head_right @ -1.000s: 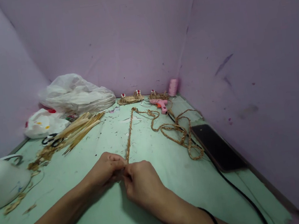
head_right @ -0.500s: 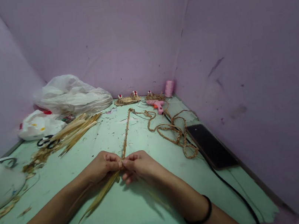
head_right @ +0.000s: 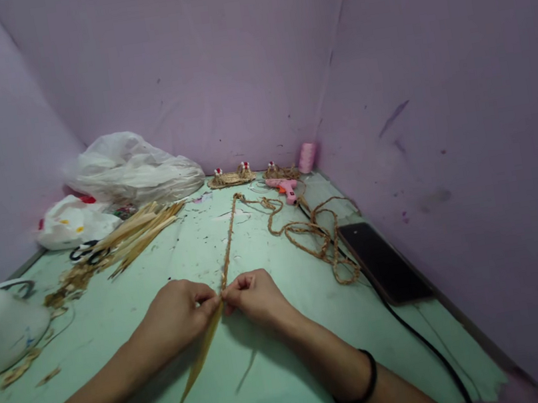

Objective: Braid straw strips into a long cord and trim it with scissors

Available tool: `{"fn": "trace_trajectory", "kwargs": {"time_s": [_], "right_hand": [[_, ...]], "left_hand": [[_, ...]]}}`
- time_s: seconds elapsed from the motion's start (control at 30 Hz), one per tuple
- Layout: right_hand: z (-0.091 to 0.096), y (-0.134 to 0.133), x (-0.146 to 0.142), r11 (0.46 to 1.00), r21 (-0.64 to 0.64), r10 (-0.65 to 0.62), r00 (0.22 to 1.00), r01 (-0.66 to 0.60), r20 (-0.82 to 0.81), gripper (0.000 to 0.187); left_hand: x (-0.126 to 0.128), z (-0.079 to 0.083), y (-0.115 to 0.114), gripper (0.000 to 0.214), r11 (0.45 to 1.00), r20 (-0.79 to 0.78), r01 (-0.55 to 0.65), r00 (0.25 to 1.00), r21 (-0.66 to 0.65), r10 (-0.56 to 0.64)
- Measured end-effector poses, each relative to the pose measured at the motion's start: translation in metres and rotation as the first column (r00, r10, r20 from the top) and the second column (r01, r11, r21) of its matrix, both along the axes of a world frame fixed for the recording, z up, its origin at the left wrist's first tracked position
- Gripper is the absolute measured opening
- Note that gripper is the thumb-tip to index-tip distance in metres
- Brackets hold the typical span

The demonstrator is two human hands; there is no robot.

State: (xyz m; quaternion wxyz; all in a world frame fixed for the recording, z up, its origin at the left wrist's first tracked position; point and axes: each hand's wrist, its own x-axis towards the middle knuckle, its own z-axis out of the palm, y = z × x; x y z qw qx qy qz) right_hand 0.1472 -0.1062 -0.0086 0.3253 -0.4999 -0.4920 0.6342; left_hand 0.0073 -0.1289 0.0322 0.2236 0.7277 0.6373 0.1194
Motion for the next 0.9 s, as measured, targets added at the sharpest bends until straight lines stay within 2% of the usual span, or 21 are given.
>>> {"fn": "trace_trajectory", "kwargs": {"time_s": [0.1, 0.23, 0.33, 0.5, 0.6, 0.7, 0.77, 0.8, 0.83, 0.87, 0.9], "right_hand": [[0.002, -0.001, -0.001, 1.0, -0.008, -0.01, 0.999, 0.01, -0.051, 0.009], [0.005, -0.003, -0.001, 0.999, -0.036, -0.022, 0.996, 0.019, -0.084, 0.01], [0.005, -0.003, -0.001, 0.997, -0.069, -0.048, 0.996, 0.043, -0.073, 0.006], [0.004, -0.003, -0.001, 0.992, -0.112, -0.073, 0.988, 0.057, -0.14, 0.01], [0.003, -0.002, 0.0, 0.992, -0.121, -0.053, 0.982, 0.031, -0.179, 0.011], [0.005, 0.0, 0.002, 0.991, -0.132, -0.022, 0.981, -0.003, -0.193, 0.011], [0.008, 0.0, 0.004, 0.99, -0.136, 0.02, 0.981, -0.048, -0.194, 0.009], [0.011, 0.0, 0.005, 0.988, -0.135, 0.049, 0.98, -0.076, -0.191, 0.008], [0.013, 0.0, 0.006, 0.986, -0.132, 0.076, 0.98, -0.101, -0.184, 0.007], [0.015, 0.0, 0.006, 0.984, -0.131, 0.099, 0.979, -0.123, -0.177, 0.008], [0.016, 0.0, 0.007, 0.982, -0.131, 0.115, 0.978, -0.138, -0.172, 0.008]], "left_hand": [[0.007, 0.005, -0.012, 0.027, 0.997, -0.168, -0.036, 0.985, 0.066, 0.047], [0.016, 0.006, -0.025, 0.03, 0.996, -0.27, -0.02, 0.962, 0.083, 0.042], [0.025, -0.003, -0.033, 0.031, 0.992, -0.327, 0.062, 0.945, 0.108, -0.023], [0.035, -0.024, -0.036, 0.041, 0.956, -0.438, 0.277, 0.874, 0.091, -0.212], [0.032, -0.027, -0.036, 0.041, 0.935, -0.429, 0.329, 0.869, 0.129, -0.246], [0.022, -0.018, -0.032, 0.03, 0.926, -0.213, 0.293, 0.946, 0.239, -0.245], [0.013, -0.007, -0.024, 0.028, 0.938, 0.065, 0.13, 0.985, 0.32, -0.158], [0.009, -0.002, -0.018, 0.026, 0.947, 0.215, -0.017, 0.975, 0.32, -0.055], [0.005, 0.002, -0.013, 0.025, 0.954, 0.343, -0.165, 0.937, 0.249, 0.073], [0.002, 0.004, -0.007, 0.023, 0.963, 0.443, -0.253, 0.877, 0.097, 0.186], [0.001, 0.005, -0.002, 0.023, 0.961, 0.501, -0.257, 0.822, -0.099, 0.271]]}}
